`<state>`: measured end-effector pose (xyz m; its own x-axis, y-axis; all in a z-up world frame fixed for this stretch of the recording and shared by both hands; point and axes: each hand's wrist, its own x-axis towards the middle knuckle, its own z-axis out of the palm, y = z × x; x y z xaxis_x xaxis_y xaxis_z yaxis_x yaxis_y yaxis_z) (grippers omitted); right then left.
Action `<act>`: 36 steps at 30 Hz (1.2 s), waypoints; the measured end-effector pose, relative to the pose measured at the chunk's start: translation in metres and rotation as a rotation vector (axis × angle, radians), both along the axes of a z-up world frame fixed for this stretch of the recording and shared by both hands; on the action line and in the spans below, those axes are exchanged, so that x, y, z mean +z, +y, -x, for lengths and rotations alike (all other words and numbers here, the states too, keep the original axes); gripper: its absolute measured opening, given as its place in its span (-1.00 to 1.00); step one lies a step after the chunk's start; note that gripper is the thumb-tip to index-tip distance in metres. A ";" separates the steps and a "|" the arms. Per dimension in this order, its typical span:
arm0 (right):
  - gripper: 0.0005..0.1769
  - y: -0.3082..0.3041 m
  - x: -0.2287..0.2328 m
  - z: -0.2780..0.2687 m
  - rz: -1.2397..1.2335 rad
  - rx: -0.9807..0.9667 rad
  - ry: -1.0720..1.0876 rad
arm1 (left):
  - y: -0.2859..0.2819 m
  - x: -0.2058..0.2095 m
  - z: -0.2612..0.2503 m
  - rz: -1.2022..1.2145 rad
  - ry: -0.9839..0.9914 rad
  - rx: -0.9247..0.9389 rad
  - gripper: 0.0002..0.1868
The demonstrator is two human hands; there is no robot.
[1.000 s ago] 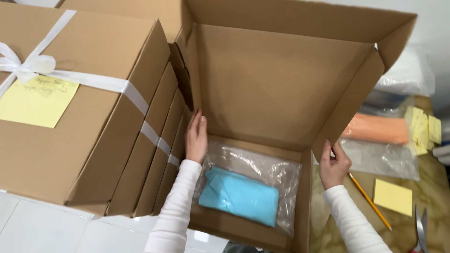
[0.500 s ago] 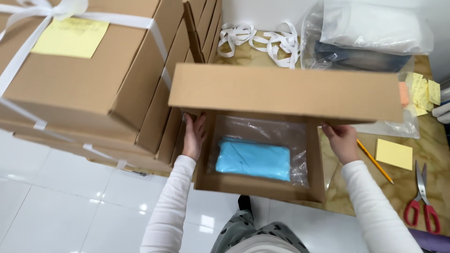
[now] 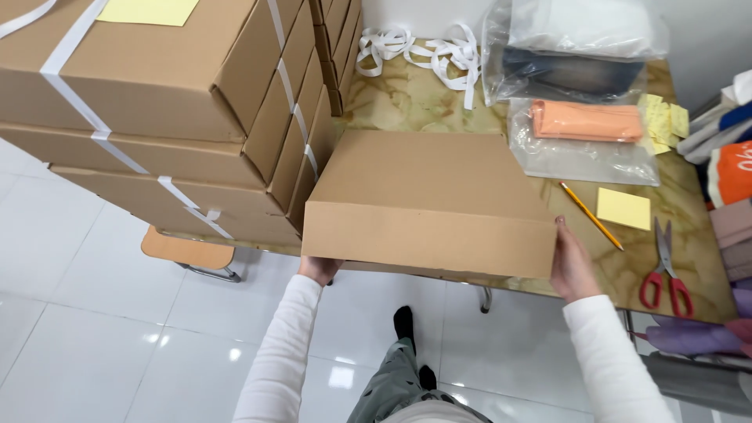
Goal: The person writes a note on a sticky pad, places a blue item inside a box, closes the lid, and ties a white ribbon around the box.
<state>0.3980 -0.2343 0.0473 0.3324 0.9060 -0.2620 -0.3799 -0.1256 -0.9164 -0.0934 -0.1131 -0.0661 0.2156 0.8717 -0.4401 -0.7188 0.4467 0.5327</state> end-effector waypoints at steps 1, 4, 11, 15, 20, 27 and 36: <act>-0.46 -0.008 0.008 0.006 -0.005 -0.004 -0.003 | -0.012 0.013 -0.004 -0.005 -0.003 -0.004 -0.57; -0.28 -0.029 0.030 0.029 0.089 0.025 -0.011 | -0.040 0.044 -0.005 -0.038 -0.034 0.039 -0.61; -0.22 -0.047 0.054 0.045 0.319 0.024 -0.165 | -0.058 0.092 0.020 -0.144 -0.090 0.010 -0.40; -0.29 -0.053 0.062 0.046 0.319 0.099 -0.254 | -0.073 0.149 0.029 -0.094 -0.013 -0.112 -0.36; -0.33 -0.055 0.077 0.054 0.344 0.094 -0.317 | -0.071 0.161 0.037 -0.073 0.097 -0.108 -0.29; -0.24 -0.047 0.066 0.048 0.489 0.153 -0.413 | -0.052 0.123 0.036 0.019 0.744 -0.059 -0.30; 0.09 -0.053 -0.012 0.036 0.694 0.160 -0.802 | -0.068 0.081 0.023 -0.151 1.762 -0.058 -0.30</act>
<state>0.3622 -0.2871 0.0353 0.5272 0.6914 -0.4939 0.3685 -0.7098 -0.6003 -0.1164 -0.1813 0.0145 -0.3518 0.9321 -0.0860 0.7136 0.3265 0.6199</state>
